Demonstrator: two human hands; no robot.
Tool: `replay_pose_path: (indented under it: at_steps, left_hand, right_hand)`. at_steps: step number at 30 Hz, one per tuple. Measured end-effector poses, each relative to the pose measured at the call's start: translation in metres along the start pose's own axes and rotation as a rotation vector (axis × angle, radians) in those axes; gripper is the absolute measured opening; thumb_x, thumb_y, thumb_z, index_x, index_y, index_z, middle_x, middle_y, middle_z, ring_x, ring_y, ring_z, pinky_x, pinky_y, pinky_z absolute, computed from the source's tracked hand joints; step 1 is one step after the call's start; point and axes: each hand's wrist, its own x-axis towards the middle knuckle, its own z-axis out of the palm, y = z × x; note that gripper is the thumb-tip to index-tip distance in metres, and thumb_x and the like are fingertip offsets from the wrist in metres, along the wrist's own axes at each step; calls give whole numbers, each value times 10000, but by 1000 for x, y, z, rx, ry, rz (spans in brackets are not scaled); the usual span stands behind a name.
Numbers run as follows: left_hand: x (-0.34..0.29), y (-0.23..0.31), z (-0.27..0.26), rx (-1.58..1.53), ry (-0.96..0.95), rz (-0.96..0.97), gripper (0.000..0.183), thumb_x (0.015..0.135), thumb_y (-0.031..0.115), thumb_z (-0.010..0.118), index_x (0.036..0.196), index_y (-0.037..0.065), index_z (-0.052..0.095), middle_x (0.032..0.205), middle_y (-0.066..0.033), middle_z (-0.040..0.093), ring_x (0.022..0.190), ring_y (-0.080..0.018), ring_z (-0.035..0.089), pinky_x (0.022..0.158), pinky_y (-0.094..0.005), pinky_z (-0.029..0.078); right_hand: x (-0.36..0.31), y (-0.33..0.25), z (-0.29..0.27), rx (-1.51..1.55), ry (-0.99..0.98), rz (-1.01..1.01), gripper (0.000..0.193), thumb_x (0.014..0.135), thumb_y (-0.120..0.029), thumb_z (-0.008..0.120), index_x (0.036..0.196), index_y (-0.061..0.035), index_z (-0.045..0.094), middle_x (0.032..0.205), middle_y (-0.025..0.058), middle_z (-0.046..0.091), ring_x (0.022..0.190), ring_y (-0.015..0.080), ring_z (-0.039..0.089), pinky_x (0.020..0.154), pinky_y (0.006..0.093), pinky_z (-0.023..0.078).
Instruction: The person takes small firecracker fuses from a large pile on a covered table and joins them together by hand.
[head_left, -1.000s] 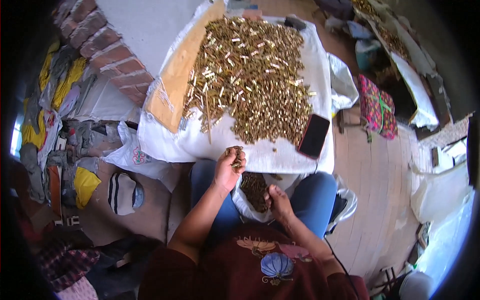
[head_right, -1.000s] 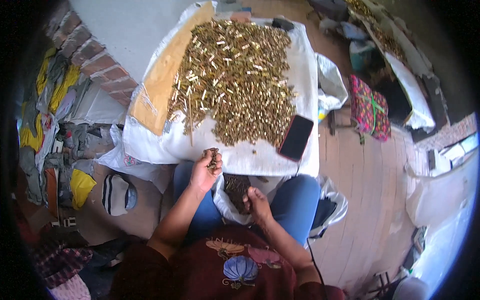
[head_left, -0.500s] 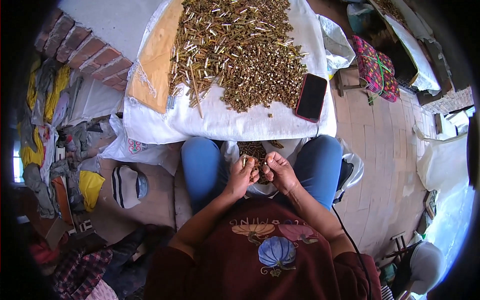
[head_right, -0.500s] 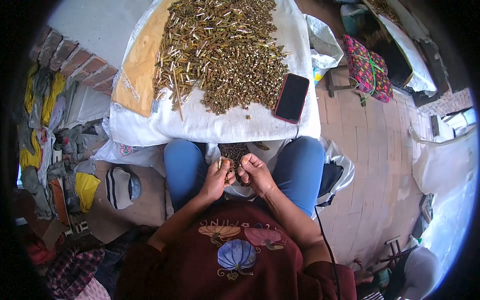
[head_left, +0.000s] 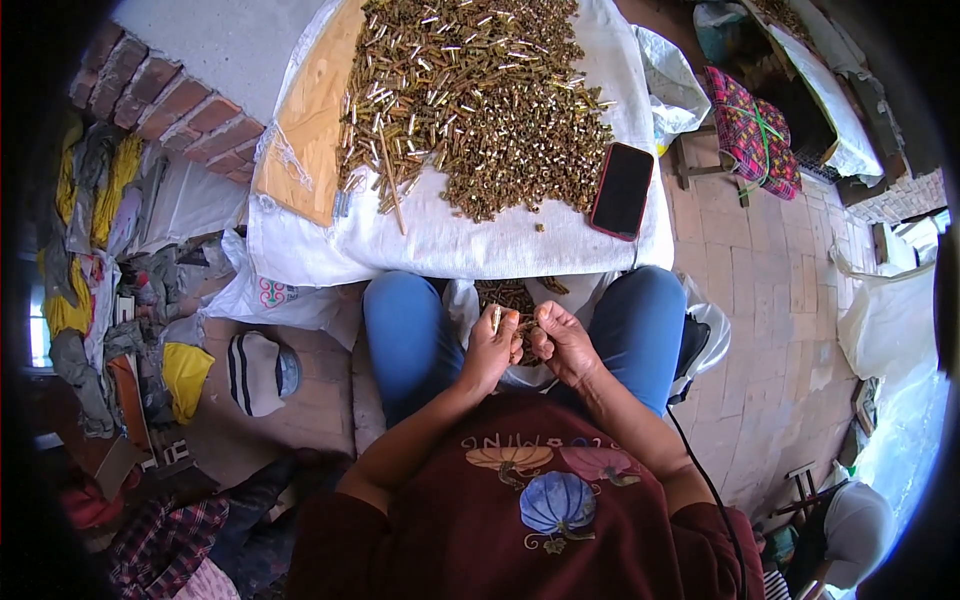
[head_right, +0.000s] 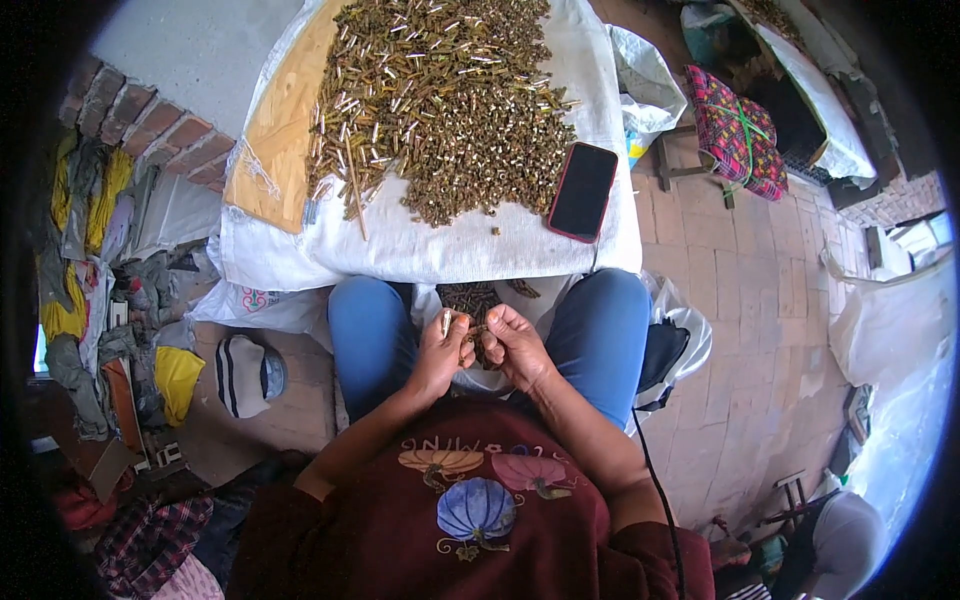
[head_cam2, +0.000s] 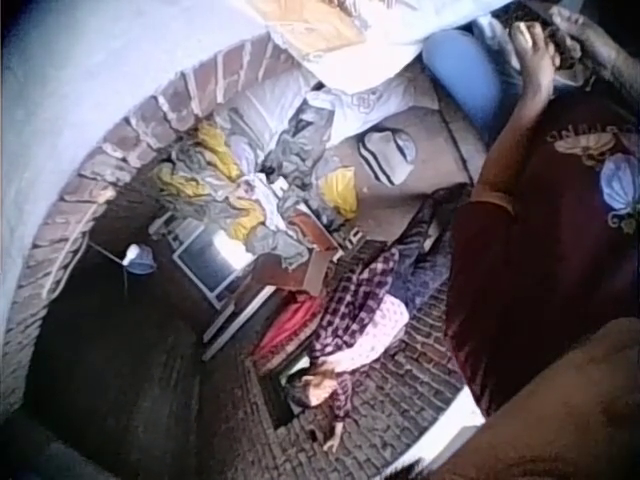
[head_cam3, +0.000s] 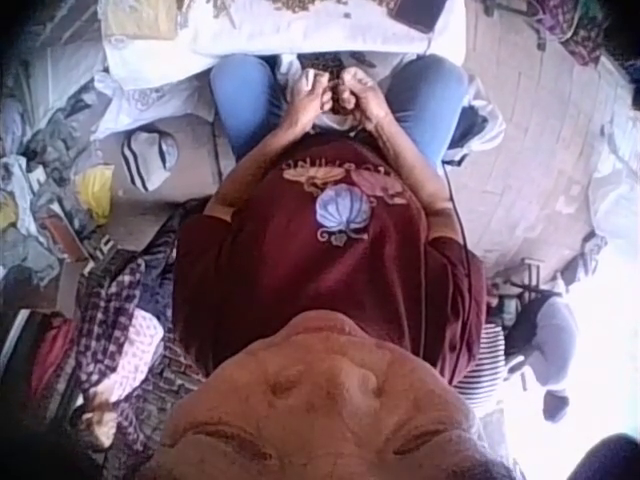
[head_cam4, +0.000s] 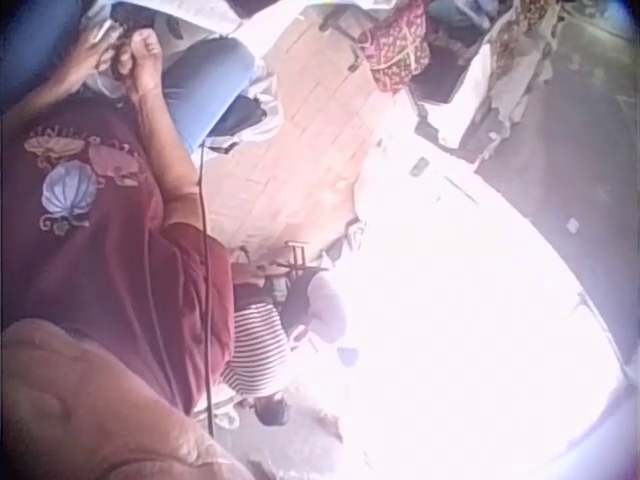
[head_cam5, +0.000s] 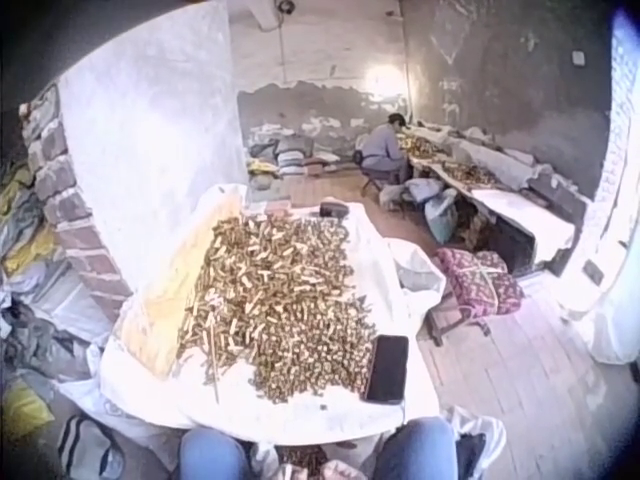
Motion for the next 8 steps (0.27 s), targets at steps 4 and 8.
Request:
replay_pose_path:
  at_steps: [4, 8]
  left_hand:
    - [0, -1, -3, -18, -40, 12, 149, 887, 175, 440, 857, 30, 423, 632, -17, 408, 457, -73, 380, 384, -218, 348]
    - [-2, 0, -6, 2, -51, 3, 149, 887, 175, 439, 860, 29, 424, 641, -19, 413, 460, -75, 384, 384, -218, 350]
  right_hand:
    - [-1, -1, 1, -15, 5, 1, 110, 854, -210, 503, 803, -114, 485, 544, -17, 432, 438, 48, 348, 409, 172, 274]
    - [-2, 0, 0, -46, -9, -3, 87, 853, -191, 501, 810, -115, 491, 541, -14, 442, 427, 52, 355, 411, 172, 280]
